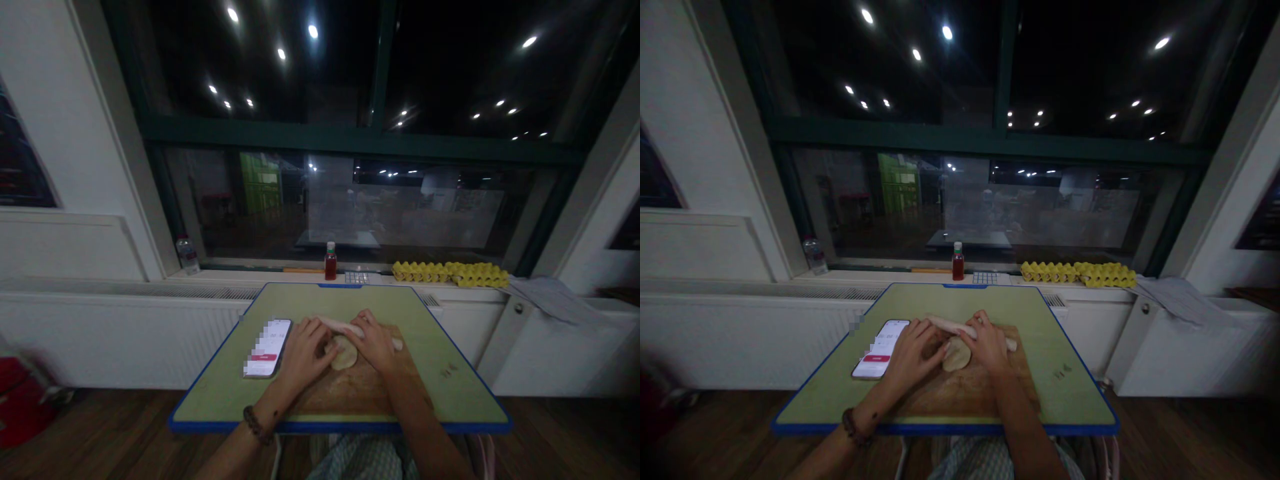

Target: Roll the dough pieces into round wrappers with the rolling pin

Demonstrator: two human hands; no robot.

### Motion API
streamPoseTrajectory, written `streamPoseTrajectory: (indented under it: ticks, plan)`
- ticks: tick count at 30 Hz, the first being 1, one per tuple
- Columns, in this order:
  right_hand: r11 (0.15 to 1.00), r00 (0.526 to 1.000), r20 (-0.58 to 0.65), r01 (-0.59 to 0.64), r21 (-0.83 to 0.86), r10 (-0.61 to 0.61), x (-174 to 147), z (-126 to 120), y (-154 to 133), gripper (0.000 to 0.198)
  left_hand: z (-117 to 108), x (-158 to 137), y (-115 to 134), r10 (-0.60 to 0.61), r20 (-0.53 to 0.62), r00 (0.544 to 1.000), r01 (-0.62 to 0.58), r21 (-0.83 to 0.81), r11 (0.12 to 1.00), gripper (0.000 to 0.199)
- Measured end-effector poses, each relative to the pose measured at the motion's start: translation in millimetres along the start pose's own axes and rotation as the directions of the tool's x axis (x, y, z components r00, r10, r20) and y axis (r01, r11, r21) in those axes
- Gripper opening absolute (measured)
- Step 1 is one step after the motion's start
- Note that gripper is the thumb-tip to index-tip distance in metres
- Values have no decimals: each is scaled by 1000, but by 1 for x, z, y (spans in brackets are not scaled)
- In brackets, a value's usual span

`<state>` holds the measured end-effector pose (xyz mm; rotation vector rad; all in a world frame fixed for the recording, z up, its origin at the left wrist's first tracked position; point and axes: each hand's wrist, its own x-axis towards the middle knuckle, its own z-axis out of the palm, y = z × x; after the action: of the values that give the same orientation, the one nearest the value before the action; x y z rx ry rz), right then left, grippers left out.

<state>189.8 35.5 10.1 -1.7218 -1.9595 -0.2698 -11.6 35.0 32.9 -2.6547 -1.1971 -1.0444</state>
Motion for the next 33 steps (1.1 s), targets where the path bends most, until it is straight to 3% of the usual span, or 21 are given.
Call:
streamPoseTrajectory:
  ticks: [3,6,10,13,16,20,27,33]
  plan:
    - [990,989,58,138,7,-138,-2,2,-2,31,-2,12,-5,-33,-64,997,36,42,998,20]
    - [974,967,118,224,26,-225,-3,4,-5,32,13,22,-13,-81,-1,997,80,101,992,27]
    - [969,962,133,229,95,-240,-3,6,-6,26,41,29,-22,-227,116,967,203,193,960,32]
    - [965,975,96,180,193,-201,-1,10,-4,22,49,33,-24,-261,144,955,226,219,949,32]
    - [971,998,37,44,236,-54,2,16,1,30,46,36,-26,-229,153,961,192,222,956,32]
    - [992,994,26,-105,67,103,6,28,4,31,45,39,-29,-242,194,951,199,218,955,35]
    - [980,990,98,-78,-183,97,1,22,-12,42,46,37,-27,-331,312,891,258,253,933,39]
    - [980,986,144,-58,-191,87,-9,9,-24,45,44,26,-22,-279,313,908,197,269,943,40]
